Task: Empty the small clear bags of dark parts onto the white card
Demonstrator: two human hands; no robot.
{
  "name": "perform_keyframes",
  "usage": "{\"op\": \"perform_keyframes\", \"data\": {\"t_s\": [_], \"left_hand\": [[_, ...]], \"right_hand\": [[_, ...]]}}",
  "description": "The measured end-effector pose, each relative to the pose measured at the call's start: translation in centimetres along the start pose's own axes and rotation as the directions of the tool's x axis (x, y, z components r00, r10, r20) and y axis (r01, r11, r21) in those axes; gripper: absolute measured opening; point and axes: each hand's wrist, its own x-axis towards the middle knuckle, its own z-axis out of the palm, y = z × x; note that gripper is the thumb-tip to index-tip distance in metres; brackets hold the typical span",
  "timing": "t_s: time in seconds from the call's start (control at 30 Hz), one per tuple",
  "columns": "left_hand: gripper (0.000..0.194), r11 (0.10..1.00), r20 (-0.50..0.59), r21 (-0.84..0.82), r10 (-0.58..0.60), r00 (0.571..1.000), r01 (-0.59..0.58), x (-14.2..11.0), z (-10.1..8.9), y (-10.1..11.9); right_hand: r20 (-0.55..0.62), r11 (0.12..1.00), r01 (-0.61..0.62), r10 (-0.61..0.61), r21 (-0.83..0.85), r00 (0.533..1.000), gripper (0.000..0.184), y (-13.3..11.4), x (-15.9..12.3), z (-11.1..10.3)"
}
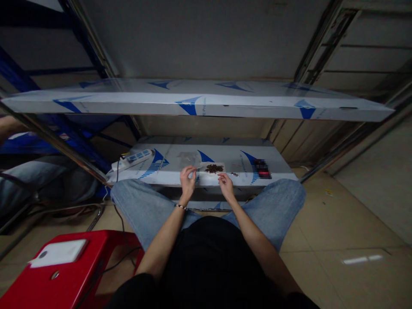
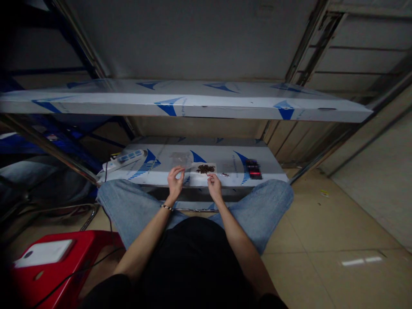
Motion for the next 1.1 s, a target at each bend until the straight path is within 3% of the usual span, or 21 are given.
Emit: {"op": "perform_keyframes", "data": {"t_s": [0.1, 0.17, 0.3, 0.47, 0.57, 0.87, 0.93, 1.1], "left_hand": [[0.016, 0.985, 0.09, -0.147, -0.08, 0.993, 0.092, -2.6, 1.4, 1.4], [0.02, 0.974, 0.179, -0.192, -0.085, 0.98, 0.119, -3.5, 2.1, 1.9], [0.045, 0.952, 0.25, -0.254, -0.108, 0.962, 0.173, -3.8, 2.9, 1.9], [0.051, 0.929, 0.321, -0.262, -0.172, 0.931, 0.262, -3.8, 2.9, 1.6], [0.053, 0.925, 0.345, -0.245, -0.197, 0.917, 0.291, -3.8, 2.8, 1.7], [0.056, 0.92, 0.46, -0.275, -0.128, 0.878, 0.278, -3.9, 2.9, 1.6], [0.056, 0.921, 0.501, -0.268, -0.118, 0.858, 0.283, -3.9, 3.1, 1.5], [0.035, 0.906, 0.618, -0.301, -0.053, 0.785, 0.298, -4.3, 3.5, 1.6]], "right_hand": [[0.074, 0.994, 0.101, -0.098, -0.032, 0.992, 0.047, -1.2, -0.3, 0.4], [0.141, 0.99, 0.137, -0.131, -0.032, 0.981, 0.046, -1.9, -0.6, 0.6], [0.191, 0.984, 0.172, -0.159, -0.054, 0.969, 0.039, -2.4, -0.9, 0.4], [0.201, 0.955, 0.226, -0.187, -0.193, 0.962, 0.012, -2.0, -0.7, 0.2], [0.192, 0.932, 0.241, -0.193, -0.271, 0.962, 0.006, -1.9, -0.6, 0.2], [0.219, 0.89, 0.308, -0.244, -0.337, 0.945, 0.002, -2.3, -1.1, 0.4], [0.236, 0.891, 0.317, -0.248, -0.324, 0.939, 0.002, -2.5, -1.2, 0.4], [0.327, 0.875, 0.353, -0.244, -0.331, 0.913, 0.01, -2.5, -1.2, 0.5]]}}
